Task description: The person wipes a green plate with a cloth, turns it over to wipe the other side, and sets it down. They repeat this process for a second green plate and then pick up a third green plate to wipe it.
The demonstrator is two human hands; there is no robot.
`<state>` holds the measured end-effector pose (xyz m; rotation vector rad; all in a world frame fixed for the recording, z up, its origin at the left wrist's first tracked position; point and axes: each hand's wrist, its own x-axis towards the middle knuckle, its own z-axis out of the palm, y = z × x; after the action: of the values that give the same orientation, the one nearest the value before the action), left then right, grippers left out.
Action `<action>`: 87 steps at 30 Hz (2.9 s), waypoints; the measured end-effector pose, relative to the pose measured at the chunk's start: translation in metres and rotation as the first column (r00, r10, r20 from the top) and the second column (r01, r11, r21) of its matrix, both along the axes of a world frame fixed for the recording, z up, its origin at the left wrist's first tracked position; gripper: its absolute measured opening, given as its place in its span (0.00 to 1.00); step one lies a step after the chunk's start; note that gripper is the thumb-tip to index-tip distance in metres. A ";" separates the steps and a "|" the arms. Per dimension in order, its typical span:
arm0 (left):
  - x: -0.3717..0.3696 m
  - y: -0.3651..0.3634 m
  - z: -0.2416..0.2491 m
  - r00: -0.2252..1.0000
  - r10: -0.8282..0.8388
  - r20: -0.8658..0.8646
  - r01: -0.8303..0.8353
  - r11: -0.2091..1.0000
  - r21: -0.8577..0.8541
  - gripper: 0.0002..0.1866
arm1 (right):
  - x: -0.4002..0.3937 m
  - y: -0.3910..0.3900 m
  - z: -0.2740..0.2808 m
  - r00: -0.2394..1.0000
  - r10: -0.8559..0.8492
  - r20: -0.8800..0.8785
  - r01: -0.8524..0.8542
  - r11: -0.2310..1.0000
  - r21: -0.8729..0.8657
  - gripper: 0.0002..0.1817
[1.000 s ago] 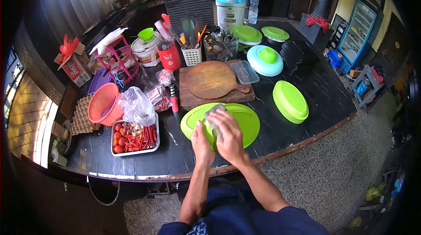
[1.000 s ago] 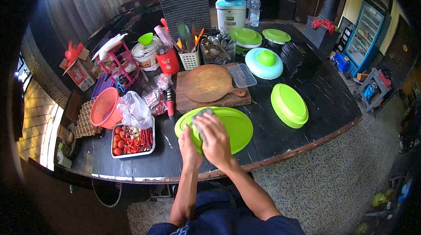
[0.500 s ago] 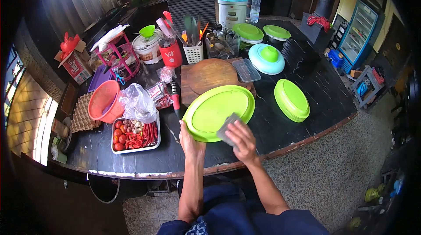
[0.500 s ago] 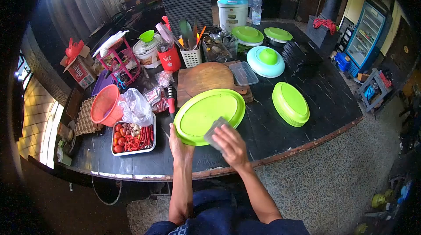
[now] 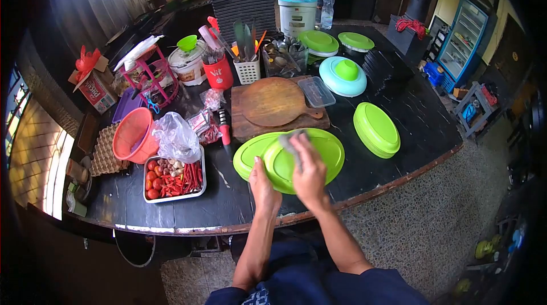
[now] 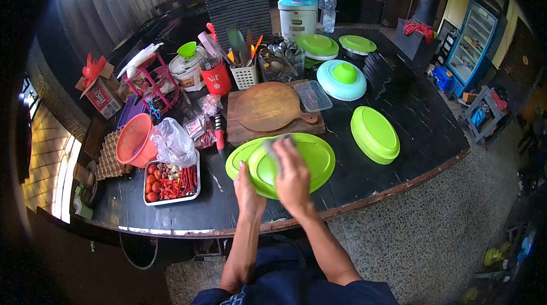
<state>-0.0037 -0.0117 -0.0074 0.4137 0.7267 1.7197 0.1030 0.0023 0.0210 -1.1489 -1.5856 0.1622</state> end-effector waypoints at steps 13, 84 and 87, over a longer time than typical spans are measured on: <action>-0.035 0.003 0.001 0.995 0.103 0.008 -0.103 0.995 -0.013 0.26 | 0.027 -0.031 -0.023 0.903 0.291 0.316 -0.340 0.934 0.109 0.29; -0.031 0.010 -0.018 0.990 0.020 0.141 -0.010 0.997 -0.074 0.26 | 0.079 -0.001 -0.016 0.988 -0.151 -0.009 0.151 0.977 0.148 0.25; -0.018 0.010 -0.016 0.983 0.071 0.171 -0.055 0.993 -0.100 0.26 | 0.073 -0.020 -0.025 0.981 -0.195 -0.012 0.195 0.970 0.143 0.23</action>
<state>-0.0222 -0.0013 -0.0238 0.1728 0.6963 1.7481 0.1763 -0.0179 -0.0037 -1.1841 -1.4518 -0.0816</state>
